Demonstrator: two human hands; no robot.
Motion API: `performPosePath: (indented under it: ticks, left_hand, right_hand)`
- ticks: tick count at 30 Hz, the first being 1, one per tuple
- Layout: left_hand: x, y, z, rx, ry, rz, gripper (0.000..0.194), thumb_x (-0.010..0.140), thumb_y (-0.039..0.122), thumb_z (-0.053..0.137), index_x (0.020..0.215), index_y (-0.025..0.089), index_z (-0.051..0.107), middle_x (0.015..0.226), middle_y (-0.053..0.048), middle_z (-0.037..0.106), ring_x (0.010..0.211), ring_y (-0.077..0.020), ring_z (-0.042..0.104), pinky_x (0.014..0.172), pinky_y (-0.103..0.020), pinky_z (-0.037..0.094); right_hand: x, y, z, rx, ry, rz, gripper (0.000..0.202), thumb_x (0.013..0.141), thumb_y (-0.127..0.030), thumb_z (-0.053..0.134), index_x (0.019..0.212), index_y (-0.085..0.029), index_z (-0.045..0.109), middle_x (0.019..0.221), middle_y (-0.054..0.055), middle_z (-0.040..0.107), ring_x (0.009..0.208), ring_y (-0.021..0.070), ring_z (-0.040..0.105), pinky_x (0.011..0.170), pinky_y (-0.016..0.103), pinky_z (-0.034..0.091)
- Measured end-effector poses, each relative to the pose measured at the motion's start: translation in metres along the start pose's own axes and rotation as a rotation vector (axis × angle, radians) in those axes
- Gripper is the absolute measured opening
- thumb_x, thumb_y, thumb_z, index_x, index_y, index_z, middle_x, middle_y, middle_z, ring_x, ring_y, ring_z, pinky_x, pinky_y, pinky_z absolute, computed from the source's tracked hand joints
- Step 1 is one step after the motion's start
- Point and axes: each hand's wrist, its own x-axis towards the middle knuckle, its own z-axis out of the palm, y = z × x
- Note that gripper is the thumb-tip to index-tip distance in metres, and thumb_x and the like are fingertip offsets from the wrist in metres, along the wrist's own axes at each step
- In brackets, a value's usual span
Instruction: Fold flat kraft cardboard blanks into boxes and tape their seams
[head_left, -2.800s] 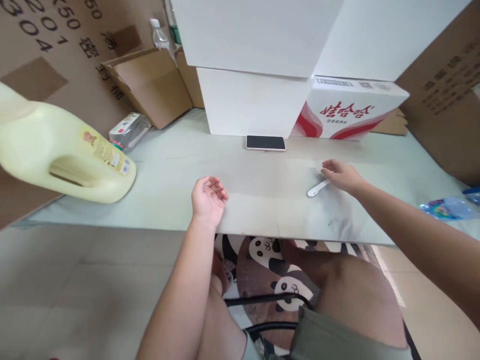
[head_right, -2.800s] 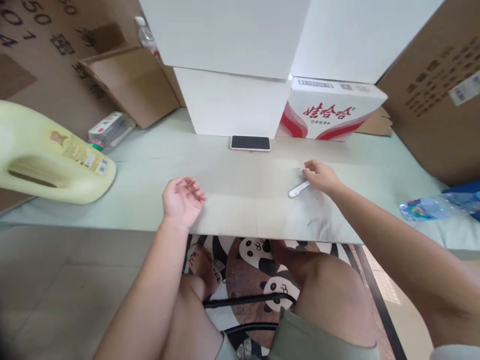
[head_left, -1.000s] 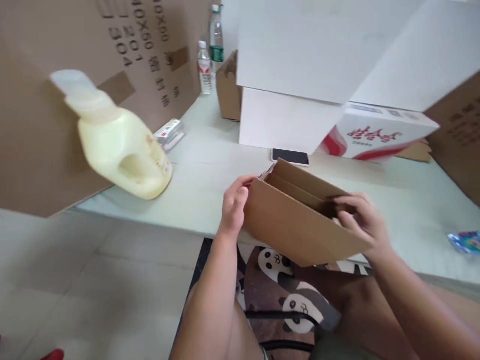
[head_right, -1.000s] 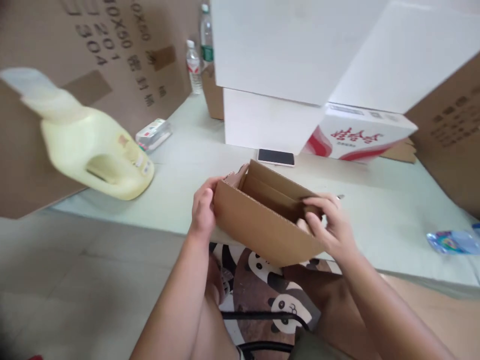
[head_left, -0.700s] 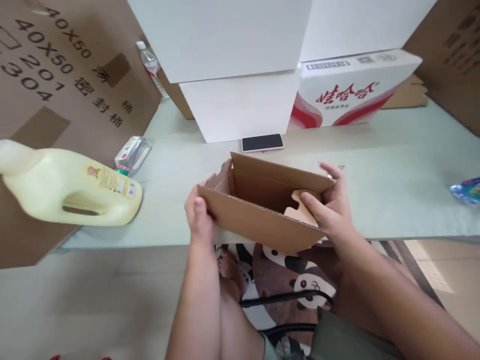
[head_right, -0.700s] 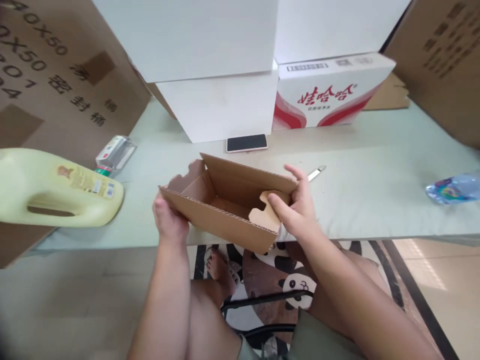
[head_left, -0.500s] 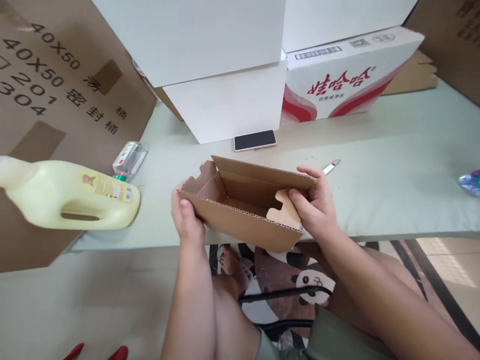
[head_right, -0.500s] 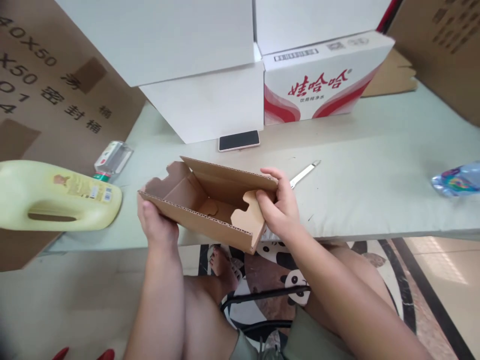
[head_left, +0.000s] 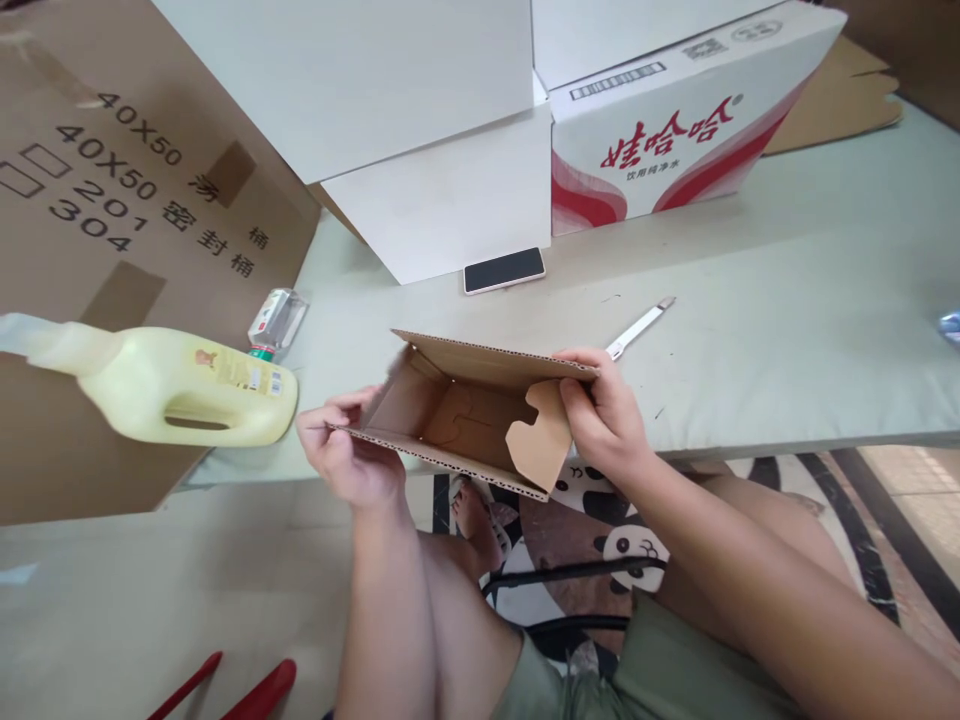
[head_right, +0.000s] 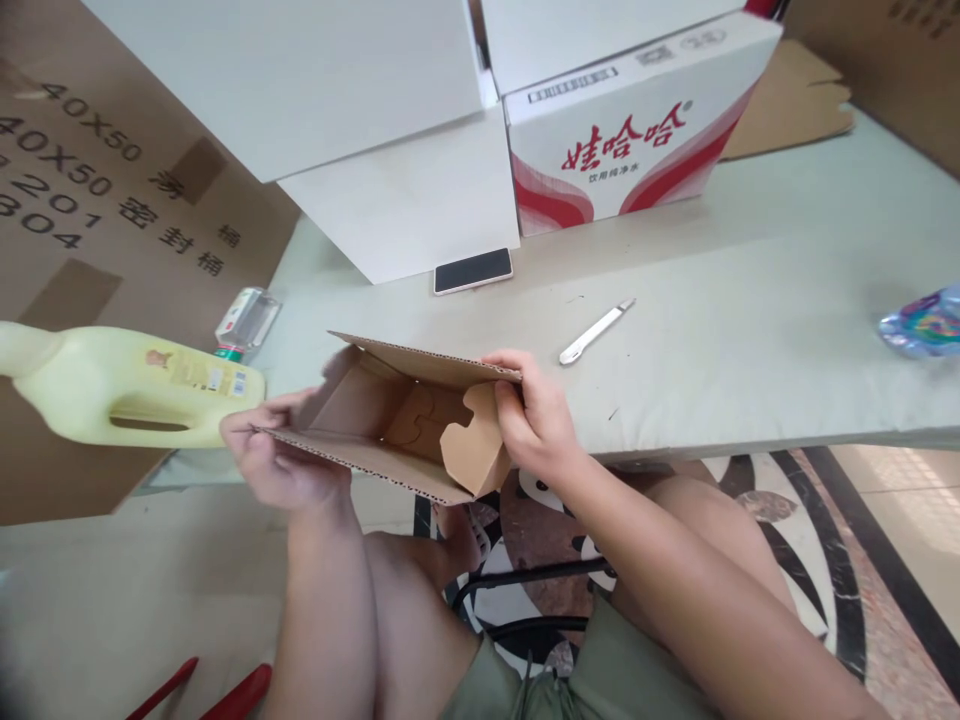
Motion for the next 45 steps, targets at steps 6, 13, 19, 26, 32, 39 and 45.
performPosePath:
  ticks: [6,13,19,26,32,39,45]
  left_hand:
    - [0.000,-0.007,0.000,-0.086,-0.050,-0.015,0.024,0.081,0.043,0.065,0.082,0.024,0.050,0.058,0.005,0.061,0.061,-0.0185,0.065,0.071,-0.036,0.053]
    - [-0.002,-0.020,-0.006,0.098,-0.101,-0.112,0.036,0.083,0.048,0.072,0.106,0.021,0.067,0.088,-0.002,0.068,0.083,-0.0163,0.068,0.081,-0.032,0.054]
    - [0.003,-0.024,-0.011,0.239,-0.237,-0.057,0.035,0.084,0.044,0.073,0.112,0.024,0.071,0.116,-0.007,0.067,0.105,-0.0209,0.067,0.097,-0.038,0.053]
    - [0.009,-0.014,-0.012,0.300,-0.362,-0.015,0.025,0.090,0.043,0.063,0.093,0.025,0.081,0.106,-0.006,0.075,0.101,-0.0225,0.069,0.095,-0.041,0.055]
    - [0.019,-0.026,-0.025,0.255,-0.191,-0.117,0.016,0.082,0.028,0.067,0.088,0.024,0.082,0.103,-0.004,0.078,0.104,-0.0230,0.070,0.102,-0.041,0.052]
    - [0.029,-0.044,-0.027,0.119,0.243,-0.371,0.021,0.075,0.033,0.064,0.084,0.018,0.077,0.088,-0.005,0.076,0.092,-0.0232,0.071,0.088,-0.037,0.058]
    - [0.002,-0.050,0.001,0.025,-0.096,-0.699,0.031,0.074,0.047,0.074,0.093,0.023,0.074,0.100,-0.008,0.077,0.100,-0.0246,0.071,0.079,-0.033,0.059]
  right_hand:
    - [0.000,0.002,0.004,0.007,0.036,0.050,0.020,0.096,-0.020,0.047,0.107,-0.028,0.062,0.100,0.002,0.072,0.091,0.0198,0.069,0.079,0.035,0.057]
    - [-0.018,0.017,0.009,0.178,-0.028,-0.090,0.041,0.100,-0.052,0.040,0.123,-0.031,0.065,0.120,0.007,0.072,0.113,0.0280,0.068,0.097,0.048,0.056]
    - [-0.031,0.008,0.004,0.106,-0.087,-0.130,0.033,0.099,-0.042,0.045,0.103,-0.028,0.075,0.121,0.009,0.072,0.111,0.0302,0.069,0.091,0.051,0.058]
    - [-0.024,0.005,0.001,0.032,-0.161,-0.171,0.025,0.097,-0.033,0.048,0.104,-0.028,0.072,0.121,0.010,0.070,0.111,0.0299,0.068,0.091,0.050,0.057]
    - [-0.018,0.015,-0.004,0.070,-0.069,-0.026,0.043,0.098,-0.052,0.043,0.134,-0.031,0.052,0.133,0.010,0.061,0.125,0.0285,0.059,0.102,0.050,0.050]
    - [-0.016,0.021,-0.003,0.151,-0.422,0.277,0.052,0.100,-0.058,0.038,0.137,-0.025,0.055,0.137,0.012,0.063,0.127,0.0276,0.061,0.105,0.049,0.052]
    - [-0.023,0.027,0.004,0.104,-0.488,0.023,0.077,0.097,-0.058,0.049,0.162,-0.036,0.015,0.170,0.003,0.013,0.157,0.0267,0.015,0.126,0.052,0.024]
